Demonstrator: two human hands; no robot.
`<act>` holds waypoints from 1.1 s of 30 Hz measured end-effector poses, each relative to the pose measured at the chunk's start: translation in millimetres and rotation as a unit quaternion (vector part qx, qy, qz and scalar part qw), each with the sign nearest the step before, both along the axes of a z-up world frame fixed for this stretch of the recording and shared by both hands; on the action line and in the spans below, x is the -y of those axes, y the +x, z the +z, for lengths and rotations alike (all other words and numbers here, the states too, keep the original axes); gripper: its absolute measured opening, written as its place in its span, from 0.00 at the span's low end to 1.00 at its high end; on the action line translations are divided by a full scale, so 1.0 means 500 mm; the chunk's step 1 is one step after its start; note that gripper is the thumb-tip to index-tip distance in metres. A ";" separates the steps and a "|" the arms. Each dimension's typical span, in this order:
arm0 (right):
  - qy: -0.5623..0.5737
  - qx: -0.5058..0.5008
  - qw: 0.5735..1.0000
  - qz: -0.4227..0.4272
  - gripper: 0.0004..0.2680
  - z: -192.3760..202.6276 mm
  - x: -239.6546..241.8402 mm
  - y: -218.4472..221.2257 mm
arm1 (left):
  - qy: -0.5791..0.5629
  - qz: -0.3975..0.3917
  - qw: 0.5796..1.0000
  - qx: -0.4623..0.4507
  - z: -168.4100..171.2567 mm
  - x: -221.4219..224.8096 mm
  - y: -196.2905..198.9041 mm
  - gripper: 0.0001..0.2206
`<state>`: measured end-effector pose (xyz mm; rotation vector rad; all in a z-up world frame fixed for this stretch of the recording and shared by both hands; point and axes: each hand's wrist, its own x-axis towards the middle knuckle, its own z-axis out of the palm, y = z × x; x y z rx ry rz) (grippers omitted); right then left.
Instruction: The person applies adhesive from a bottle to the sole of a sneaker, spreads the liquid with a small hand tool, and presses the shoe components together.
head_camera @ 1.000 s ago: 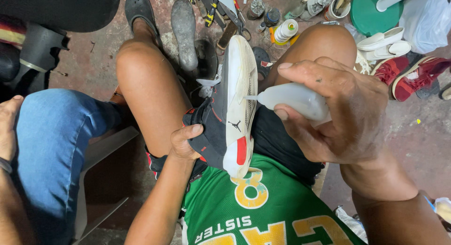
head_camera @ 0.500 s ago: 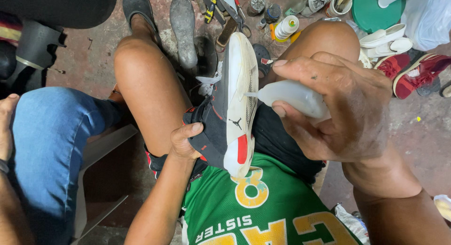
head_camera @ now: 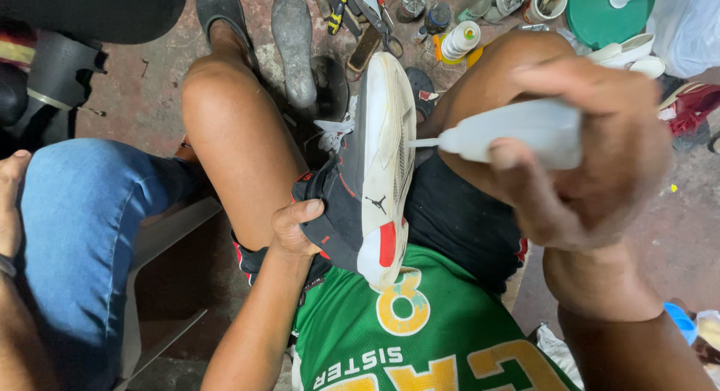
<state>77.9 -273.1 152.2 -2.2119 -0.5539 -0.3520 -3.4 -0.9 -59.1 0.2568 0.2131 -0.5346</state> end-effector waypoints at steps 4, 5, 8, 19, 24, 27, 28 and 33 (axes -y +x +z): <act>0.168 -0.080 0.982 -0.025 0.17 -0.027 0.011 -0.018 | -0.001 0.007 1.000 0.011 0.000 -0.002 -0.003 0.34; 0.180 -0.093 0.979 -0.023 0.18 -0.036 0.011 -0.017 | 0.014 0.007 1.000 0.011 0.003 -0.003 -0.005 0.34; 0.134 -0.087 0.987 -0.024 0.17 -0.060 0.014 -0.017 | 0.054 0.003 0.998 0.024 0.014 -0.009 0.000 0.34; 0.156 -0.115 0.981 -0.030 0.15 -0.111 0.022 -0.022 | 0.070 -0.018 0.997 0.022 0.023 -0.008 0.000 0.36; 0.161 -0.110 0.980 -0.033 0.15 -0.118 0.036 -0.006 | 0.074 -0.016 0.997 0.012 0.023 -0.008 0.000 0.36; 0.229 -0.122 0.966 -0.021 0.15 -0.118 0.037 -0.001 | 0.076 -0.022 0.997 0.024 0.029 -0.008 0.001 0.36; 0.252 -0.126 0.959 -0.015 0.16 -0.119 0.037 0.000 | 0.074 -0.023 0.997 0.024 0.030 -0.008 0.000 0.36; 0.231 -0.130 0.964 -0.029 0.16 -0.121 0.036 -0.005 | 0.079 -0.025 0.996 0.017 0.034 -0.007 0.003 0.36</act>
